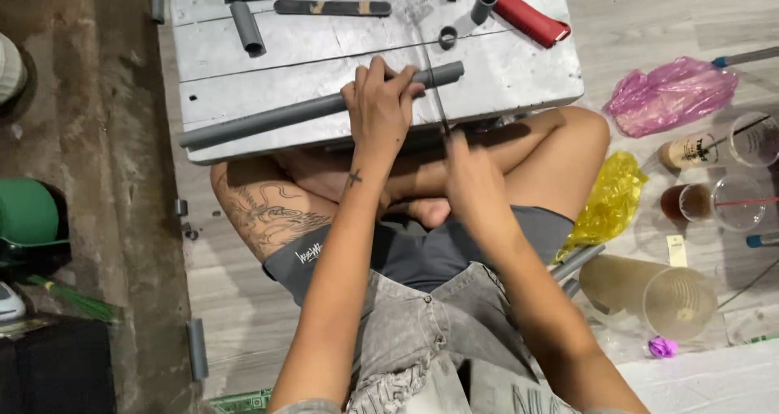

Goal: Deburring the edges of PVC pipe segments and fittings using a hand tool

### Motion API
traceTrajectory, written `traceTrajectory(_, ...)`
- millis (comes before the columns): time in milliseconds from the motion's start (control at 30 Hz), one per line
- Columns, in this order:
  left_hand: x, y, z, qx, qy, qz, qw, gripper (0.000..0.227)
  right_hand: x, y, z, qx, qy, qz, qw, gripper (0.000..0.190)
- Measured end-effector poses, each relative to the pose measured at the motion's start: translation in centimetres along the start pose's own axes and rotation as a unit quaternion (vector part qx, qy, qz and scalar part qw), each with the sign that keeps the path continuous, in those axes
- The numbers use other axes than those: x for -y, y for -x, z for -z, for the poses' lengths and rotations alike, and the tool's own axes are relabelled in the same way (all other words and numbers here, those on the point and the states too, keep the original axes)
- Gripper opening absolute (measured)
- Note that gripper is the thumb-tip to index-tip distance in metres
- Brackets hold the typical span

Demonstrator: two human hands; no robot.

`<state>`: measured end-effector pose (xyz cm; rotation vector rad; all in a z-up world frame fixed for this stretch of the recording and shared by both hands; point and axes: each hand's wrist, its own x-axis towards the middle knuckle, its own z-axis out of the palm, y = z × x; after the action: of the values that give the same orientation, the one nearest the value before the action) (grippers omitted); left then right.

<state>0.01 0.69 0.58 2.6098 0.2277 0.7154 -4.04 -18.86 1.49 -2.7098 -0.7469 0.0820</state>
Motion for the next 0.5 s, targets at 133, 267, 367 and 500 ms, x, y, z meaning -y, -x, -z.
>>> traceTrajectory(133, -0.6, 0.6, 0.4, -0.039, -0.017, -0.041, 0.998, 0.011, 0.0, 0.9, -0.7, 0.012, -0.084, -0.064, 0.994, 0.015)
traceTrajectory(267, -0.4, -0.4, 0.6, -0.012, -0.016, -0.011, 1.000, 0.025, -0.8, 1.3, -0.3, -0.017, 0.056, 0.031, 0.998, 0.029)
traceTrajectory(367, -0.9, 1.9, 1.0, 0.008, -0.025, -0.003, 1.000, 0.019, -1.0, 0.8, -2.8, 0.021, 0.050, -0.026, 0.998, 0.022)
traceTrajectory(500, 0.2, 0.4, -0.3, -0.010, -0.014, 0.005, 1.000, 0.023, -2.3, 5.7, -0.8, 0.131, 0.072, -0.156, 0.976, 0.023)
